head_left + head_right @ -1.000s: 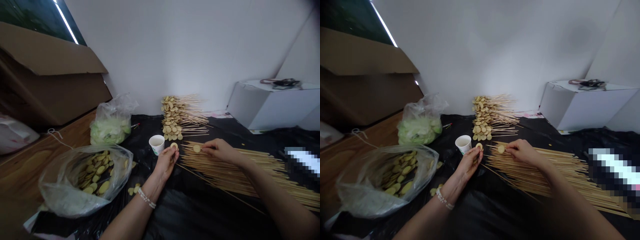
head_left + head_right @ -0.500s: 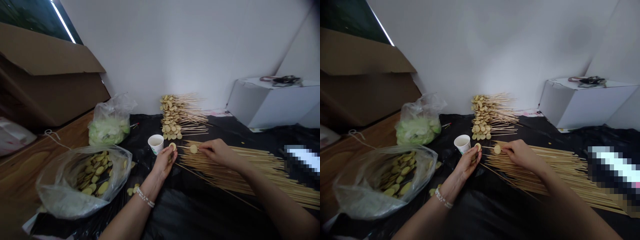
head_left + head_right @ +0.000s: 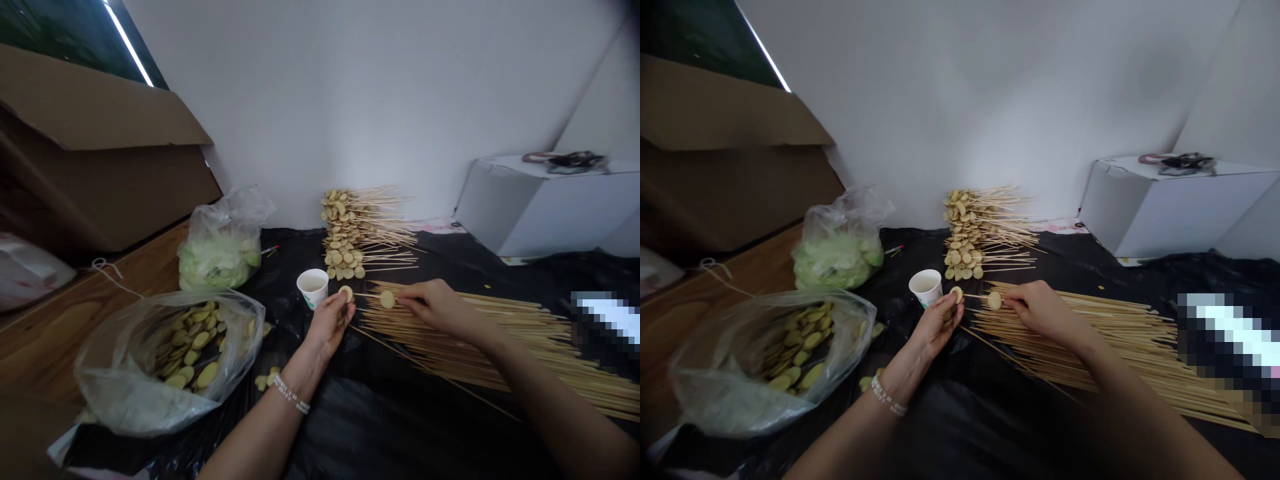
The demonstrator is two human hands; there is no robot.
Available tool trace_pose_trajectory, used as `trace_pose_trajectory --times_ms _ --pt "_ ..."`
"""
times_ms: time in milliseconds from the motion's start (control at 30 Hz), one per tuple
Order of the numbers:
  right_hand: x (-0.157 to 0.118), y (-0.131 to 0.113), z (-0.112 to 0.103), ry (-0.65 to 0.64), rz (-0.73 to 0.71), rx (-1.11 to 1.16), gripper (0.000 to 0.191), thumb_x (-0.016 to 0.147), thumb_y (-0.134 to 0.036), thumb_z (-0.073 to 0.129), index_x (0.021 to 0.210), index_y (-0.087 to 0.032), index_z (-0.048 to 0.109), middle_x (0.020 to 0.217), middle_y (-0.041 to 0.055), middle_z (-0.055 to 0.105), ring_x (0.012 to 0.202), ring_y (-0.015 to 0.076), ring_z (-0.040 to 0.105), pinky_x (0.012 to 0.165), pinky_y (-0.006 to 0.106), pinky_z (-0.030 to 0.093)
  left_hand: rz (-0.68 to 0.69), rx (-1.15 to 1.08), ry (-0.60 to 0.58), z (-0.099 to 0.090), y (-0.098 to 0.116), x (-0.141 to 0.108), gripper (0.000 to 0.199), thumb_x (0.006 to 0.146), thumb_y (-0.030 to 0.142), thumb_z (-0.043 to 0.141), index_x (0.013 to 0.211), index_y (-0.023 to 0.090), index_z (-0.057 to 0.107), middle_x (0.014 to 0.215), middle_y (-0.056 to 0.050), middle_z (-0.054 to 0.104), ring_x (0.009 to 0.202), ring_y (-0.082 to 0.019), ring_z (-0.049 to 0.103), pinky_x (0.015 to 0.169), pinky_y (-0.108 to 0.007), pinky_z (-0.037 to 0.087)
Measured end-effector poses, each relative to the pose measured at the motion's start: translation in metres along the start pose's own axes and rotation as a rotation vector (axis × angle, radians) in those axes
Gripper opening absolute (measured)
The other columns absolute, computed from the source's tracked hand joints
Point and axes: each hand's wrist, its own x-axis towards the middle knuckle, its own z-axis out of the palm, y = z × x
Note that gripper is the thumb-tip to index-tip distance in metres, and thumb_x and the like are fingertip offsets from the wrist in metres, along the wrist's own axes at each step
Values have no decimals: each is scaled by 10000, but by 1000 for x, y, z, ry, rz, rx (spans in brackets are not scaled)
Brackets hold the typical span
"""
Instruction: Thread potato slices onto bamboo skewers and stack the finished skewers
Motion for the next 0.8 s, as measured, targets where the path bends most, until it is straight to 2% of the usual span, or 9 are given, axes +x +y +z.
trace_pose_trajectory --times_ms 367,633,800 --pt "-1 -17 3 6 53 -122 311 893 -256 407 799 -216 701 746 51 698 680 165 604 637 247 383 33 74 38 0 -3 -2 111 686 155 753 723 105 660 711 -48 669 571 -62 597 611 -168 529" --pt "-2 -14 3 -1 36 -58 320 891 -236 390 768 -213 684 709 39 684 614 151 570 618 258 373 17 50 41 0 2 -2 52 729 124 707 740 105 661 703 -44 664 568 -64 603 593 -161 527" --pt "-2 -17 4 -12 57 -101 313 895 -228 386 743 -218 659 704 21 672 628 141 572 615 254 349 32 73 59 1 0 -2 48 730 120 703 733 97 661 712 -49 669 568 -62 600 600 -163 530"
